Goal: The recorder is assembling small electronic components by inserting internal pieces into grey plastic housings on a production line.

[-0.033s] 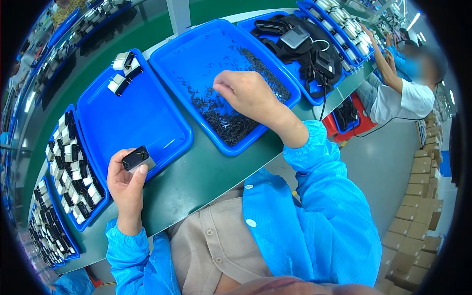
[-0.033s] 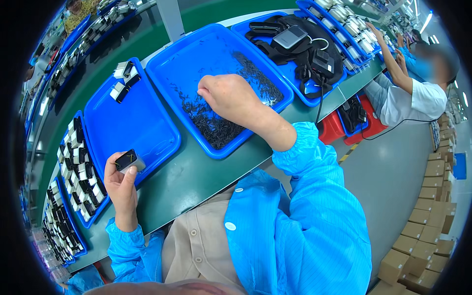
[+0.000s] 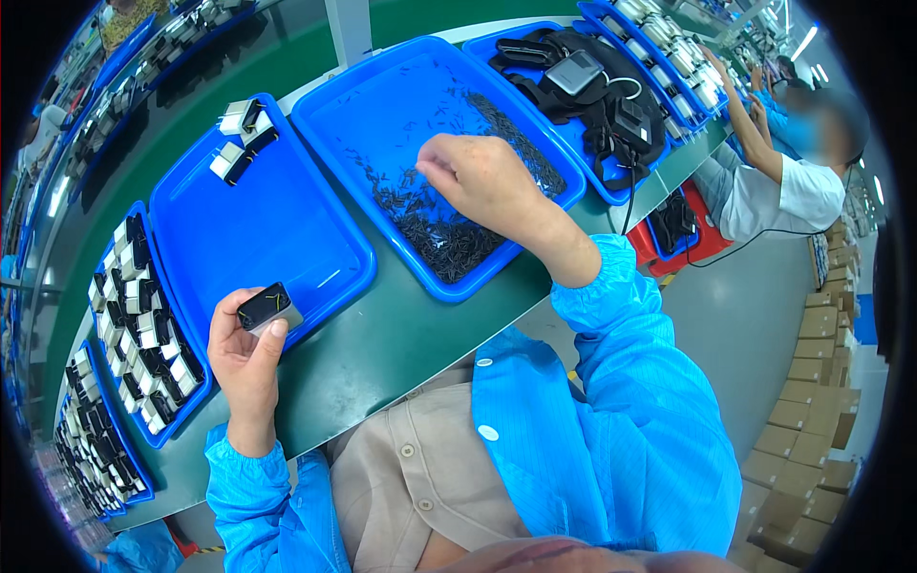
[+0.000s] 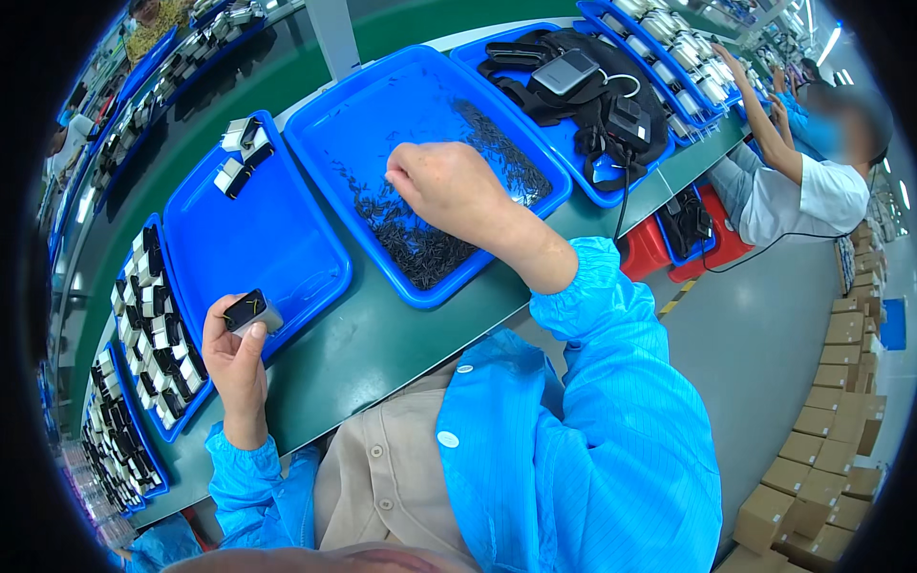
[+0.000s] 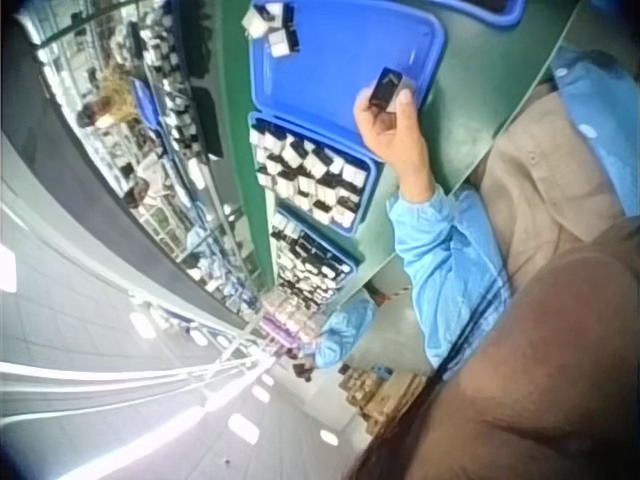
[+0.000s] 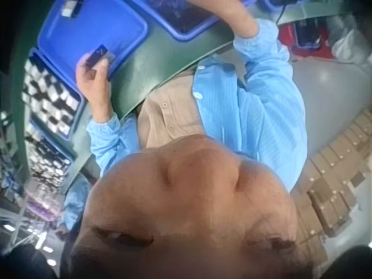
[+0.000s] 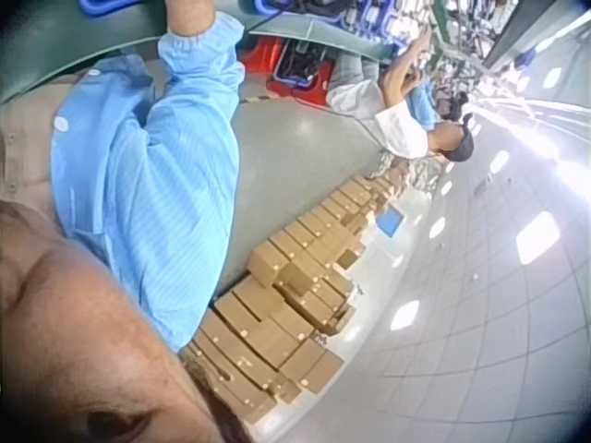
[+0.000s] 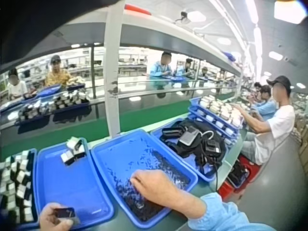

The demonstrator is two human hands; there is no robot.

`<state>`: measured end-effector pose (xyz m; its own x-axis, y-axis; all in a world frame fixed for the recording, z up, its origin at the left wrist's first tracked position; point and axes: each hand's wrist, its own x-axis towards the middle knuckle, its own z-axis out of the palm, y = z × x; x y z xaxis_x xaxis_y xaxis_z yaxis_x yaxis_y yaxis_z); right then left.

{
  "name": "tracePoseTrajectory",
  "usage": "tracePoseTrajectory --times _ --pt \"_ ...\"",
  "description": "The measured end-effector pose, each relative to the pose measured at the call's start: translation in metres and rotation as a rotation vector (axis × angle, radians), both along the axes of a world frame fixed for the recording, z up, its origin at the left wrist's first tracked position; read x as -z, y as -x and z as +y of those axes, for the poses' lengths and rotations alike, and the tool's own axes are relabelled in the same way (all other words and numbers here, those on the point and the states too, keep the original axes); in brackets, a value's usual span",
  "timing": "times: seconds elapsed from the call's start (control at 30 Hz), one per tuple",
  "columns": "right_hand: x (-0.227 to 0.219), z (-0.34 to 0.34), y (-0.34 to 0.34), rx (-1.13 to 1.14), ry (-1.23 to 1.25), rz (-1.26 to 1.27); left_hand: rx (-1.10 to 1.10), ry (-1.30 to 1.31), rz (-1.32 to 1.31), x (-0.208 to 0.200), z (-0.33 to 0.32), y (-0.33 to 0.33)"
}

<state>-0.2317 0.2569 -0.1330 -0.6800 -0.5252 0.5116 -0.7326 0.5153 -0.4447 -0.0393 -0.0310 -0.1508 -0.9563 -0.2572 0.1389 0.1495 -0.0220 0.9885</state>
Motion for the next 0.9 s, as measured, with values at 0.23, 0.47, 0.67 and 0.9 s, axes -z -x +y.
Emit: tracePoseTrajectory --times 0.23,0.47,0.67,0.9 --pt "-0.012 0.0 0.005 -0.008 0.059 -0.071 0.019 -0.031 0.002 -0.005 0.002 0.002" --pt "-0.008 -0.004 0.003 0.006 0.16 -0.227 0.061 -0.059 0.05 -0.007 0.004 0.0" --pt "0.0 0.0 0.004 0.001 0.196 -0.319 0.073 -0.122 0.061 -0.008 0.006 -0.004" --pt "-0.024 -0.01 -0.008 -0.044 0.072 0.045 0.121 -0.198 0.02 -0.012 0.006 -0.001"
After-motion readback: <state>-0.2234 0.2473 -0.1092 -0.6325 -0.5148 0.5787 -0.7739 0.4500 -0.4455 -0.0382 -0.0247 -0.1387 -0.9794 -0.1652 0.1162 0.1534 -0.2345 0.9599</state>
